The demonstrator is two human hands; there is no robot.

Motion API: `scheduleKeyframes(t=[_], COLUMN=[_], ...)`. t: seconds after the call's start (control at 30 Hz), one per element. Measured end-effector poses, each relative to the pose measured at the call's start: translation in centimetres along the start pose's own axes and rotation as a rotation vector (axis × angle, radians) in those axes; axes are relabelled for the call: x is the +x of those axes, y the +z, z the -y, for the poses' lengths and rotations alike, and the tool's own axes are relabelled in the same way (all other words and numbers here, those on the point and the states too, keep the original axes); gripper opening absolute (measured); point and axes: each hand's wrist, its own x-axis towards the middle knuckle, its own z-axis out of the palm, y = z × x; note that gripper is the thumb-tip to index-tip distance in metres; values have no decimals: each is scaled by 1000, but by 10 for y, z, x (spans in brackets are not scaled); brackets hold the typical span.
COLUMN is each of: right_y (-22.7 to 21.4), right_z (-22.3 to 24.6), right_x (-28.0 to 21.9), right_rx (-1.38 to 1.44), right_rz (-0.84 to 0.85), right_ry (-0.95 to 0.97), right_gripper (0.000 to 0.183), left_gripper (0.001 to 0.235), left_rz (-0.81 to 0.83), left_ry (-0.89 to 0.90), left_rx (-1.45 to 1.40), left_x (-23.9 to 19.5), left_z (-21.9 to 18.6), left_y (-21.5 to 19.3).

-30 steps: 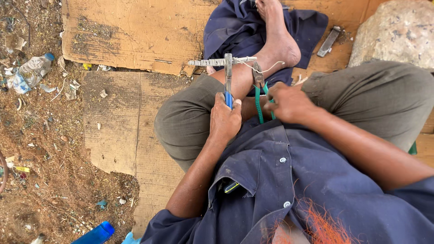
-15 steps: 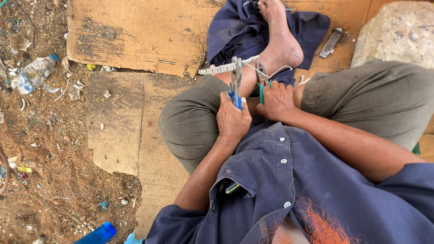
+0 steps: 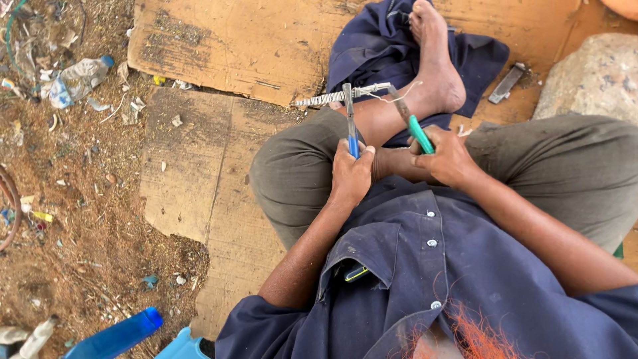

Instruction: The person sits on the ground and uses pliers to strip the outer insulation from a thick electrical cable. They repeatedly pull and cut the sheathing to expose the inner wires.

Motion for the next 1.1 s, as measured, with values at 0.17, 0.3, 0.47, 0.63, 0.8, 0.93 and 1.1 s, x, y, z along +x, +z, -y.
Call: scheduleKeyframes(t=[0.17,0.3,0.47,0.63,0.8,0.93,1.1], right_y=[-16,-17,-16,-13,-10,-6,-1], right_z=[36,54,62,58,46,39,37], right_x=[-17,-20,-23,-23,-17,-13,-11], right_rx=[-309,-467,-616,-668,-689,-680,-674], right_rz=[-222,-305,-351,-357,-359,-342,-335], right_ry=[-288,-335,-343,-396,-376,-335,-309], right_gripper=[49,49,52,57,60,61,63], left_gripper=[20,18,17,17,20,20,21], left_rz=[40,123,139,170,251,303,306], left_ry=[-44,-265,-346,-411,-458,-553,-559], left_rx=[-169,-378,-453,-413,-426,-464,-485], left_x=[-2,-1,-2,-2,-6,-7,-7], left_z=[-9,-27,-37,-33,-27,-26,-21], left_y=[-1,-1,2,12,23,32,44])
